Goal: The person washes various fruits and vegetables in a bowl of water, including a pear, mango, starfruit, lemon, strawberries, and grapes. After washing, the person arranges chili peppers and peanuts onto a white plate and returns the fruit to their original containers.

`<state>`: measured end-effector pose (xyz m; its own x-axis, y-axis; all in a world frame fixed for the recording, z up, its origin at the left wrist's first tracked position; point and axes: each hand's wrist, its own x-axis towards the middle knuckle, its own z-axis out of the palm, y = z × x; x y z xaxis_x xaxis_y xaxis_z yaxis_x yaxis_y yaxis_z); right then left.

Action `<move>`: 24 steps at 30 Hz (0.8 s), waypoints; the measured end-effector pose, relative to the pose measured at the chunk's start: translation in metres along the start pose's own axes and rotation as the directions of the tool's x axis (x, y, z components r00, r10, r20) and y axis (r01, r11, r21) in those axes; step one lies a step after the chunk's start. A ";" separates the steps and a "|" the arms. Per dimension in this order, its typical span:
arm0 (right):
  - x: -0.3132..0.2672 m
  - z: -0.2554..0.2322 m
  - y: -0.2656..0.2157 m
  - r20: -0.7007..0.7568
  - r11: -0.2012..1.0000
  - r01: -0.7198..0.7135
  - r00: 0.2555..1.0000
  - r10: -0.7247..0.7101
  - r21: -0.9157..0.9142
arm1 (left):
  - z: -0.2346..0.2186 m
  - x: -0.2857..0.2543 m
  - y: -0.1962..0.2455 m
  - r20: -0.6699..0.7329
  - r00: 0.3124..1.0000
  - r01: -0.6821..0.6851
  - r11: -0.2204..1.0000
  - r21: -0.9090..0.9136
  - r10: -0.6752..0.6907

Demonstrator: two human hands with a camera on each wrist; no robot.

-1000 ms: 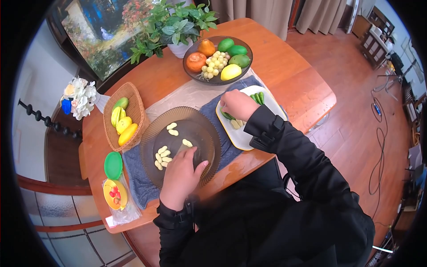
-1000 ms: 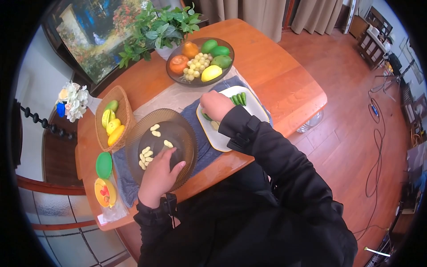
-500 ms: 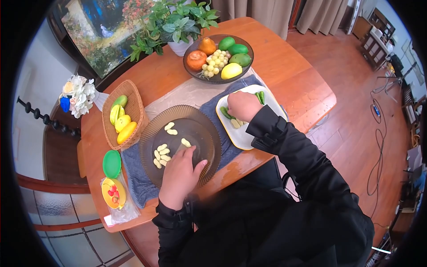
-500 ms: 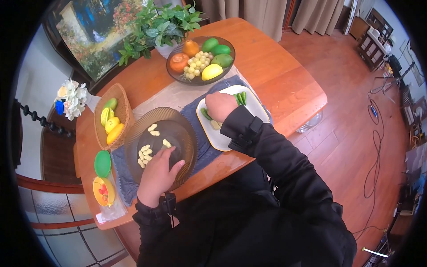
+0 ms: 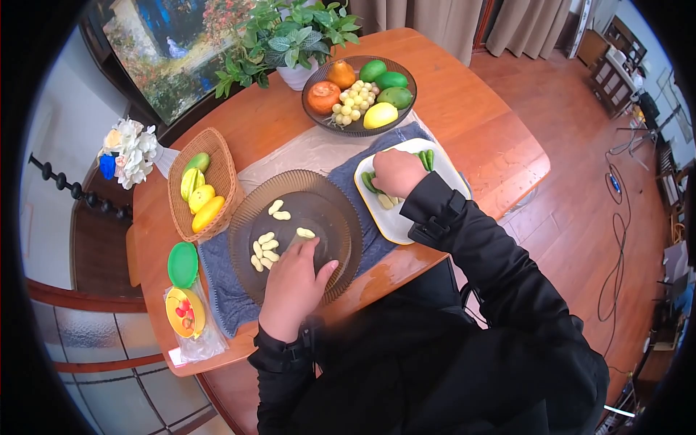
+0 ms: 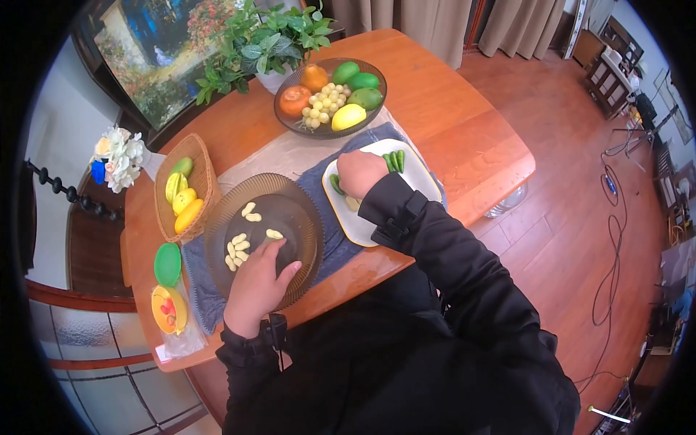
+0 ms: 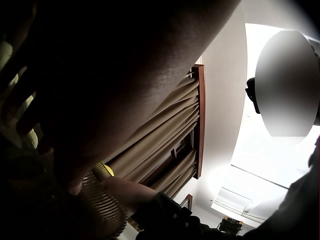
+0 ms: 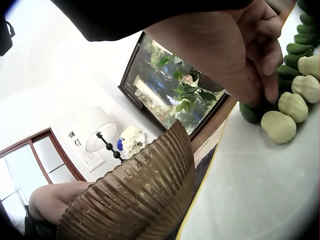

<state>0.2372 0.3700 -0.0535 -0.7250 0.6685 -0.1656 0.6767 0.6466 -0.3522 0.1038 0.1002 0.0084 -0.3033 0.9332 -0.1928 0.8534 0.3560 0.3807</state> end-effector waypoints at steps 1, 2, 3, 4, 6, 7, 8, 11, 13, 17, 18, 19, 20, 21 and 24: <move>0.000 0.000 0.000 0.006 1.000 0.000 1.000 0.000 0.004 | 0.000 0.000 0.000 0.004 1.000 0.002 1.000 -0.001 -0.002; 0.000 0.000 0.001 0.006 1.000 -0.001 1.000 0.001 0.004 | 0.000 0.000 0.000 0.004 1.000 0.002 1.000 -0.001 -0.002; 0.000 -0.001 0.001 0.011 1.000 -0.003 1.000 0.003 0.005 | 0.000 0.000 0.001 0.004 1.000 0.001 1.000 0.002 -0.001; 0.004 0.000 0.004 0.018 1.000 -0.003 1.000 0.002 0.010 | 0.001 0.003 0.002 0.006 1.000 0.004 1.000 0.007 -0.004; 0.005 0.001 0.005 0.012 1.000 0.000 1.000 0.000 0.004 | 0.001 0.004 0.001 0.007 1.000 0.007 1.000 0.005 -0.007; 0.005 0.002 0.006 0.005 1.000 0.003 1.000 -0.003 -0.003 | 0.002 0.004 0.001 0.007 1.000 0.010 1.000 0.004 -0.010; 0.006 0.002 0.007 0.005 1.000 0.003 1.000 -0.003 -0.003 | 0.002 0.004 0.001 0.007 1.000 0.010 1.000 0.003 -0.010; 0.008 0.003 0.009 -0.032 1.000 -0.013 0.999 0.013 -0.004 | 0.003 0.003 0.000 -0.006 1.000 0.001 1.000 0.000 -0.001; 0.011 0.008 0.010 -0.129 0.998 0.018 0.992 -0.010 0.056 | 0.003 0.003 -0.001 -0.011 1.000 -0.004 1.000 0.000 0.004; 0.005 -0.003 0.001 -0.075 0.991 0.044 0.997 -0.035 0.126 | 0.003 0.003 0.000 -0.010 1.000 -0.001 1.000 0.003 0.001; 0.006 -0.001 0.001 -0.063 0.992 0.037 0.998 -0.029 0.120 | 0.003 0.003 0.001 -0.012 1.000 -0.002 1.000 0.004 0.002; 0.009 0.002 0.002 -0.050 0.993 0.032 0.998 -0.026 0.117 | 0.004 0.004 0.001 -0.014 1.000 0.000 1.000 0.008 0.000; 0.011 0.007 0.005 -0.051 0.993 0.033 0.998 -0.027 0.117 | 0.003 0.004 0.001 -0.015 1.000 0.000 1.000 0.008 0.000; 0.013 0.012 0.007 -0.105 0.992 0.053 0.994 -0.041 0.116 | 0.003 0.004 0.002 -0.011 1.000 0.005 1.000 0.007 -0.005; 0.014 0.016 0.009 -0.144 0.991 0.067 0.988 -0.050 0.115 | 0.004 0.003 0.001 -0.014 1.000 0.005 1.000 0.007 -0.004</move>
<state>0.2312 0.3794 -0.0734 -0.7322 0.6810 -0.0135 0.6073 0.6436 -0.4658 0.1049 0.1030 0.0046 -0.3130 0.9322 -0.1819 0.8548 0.3599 0.3737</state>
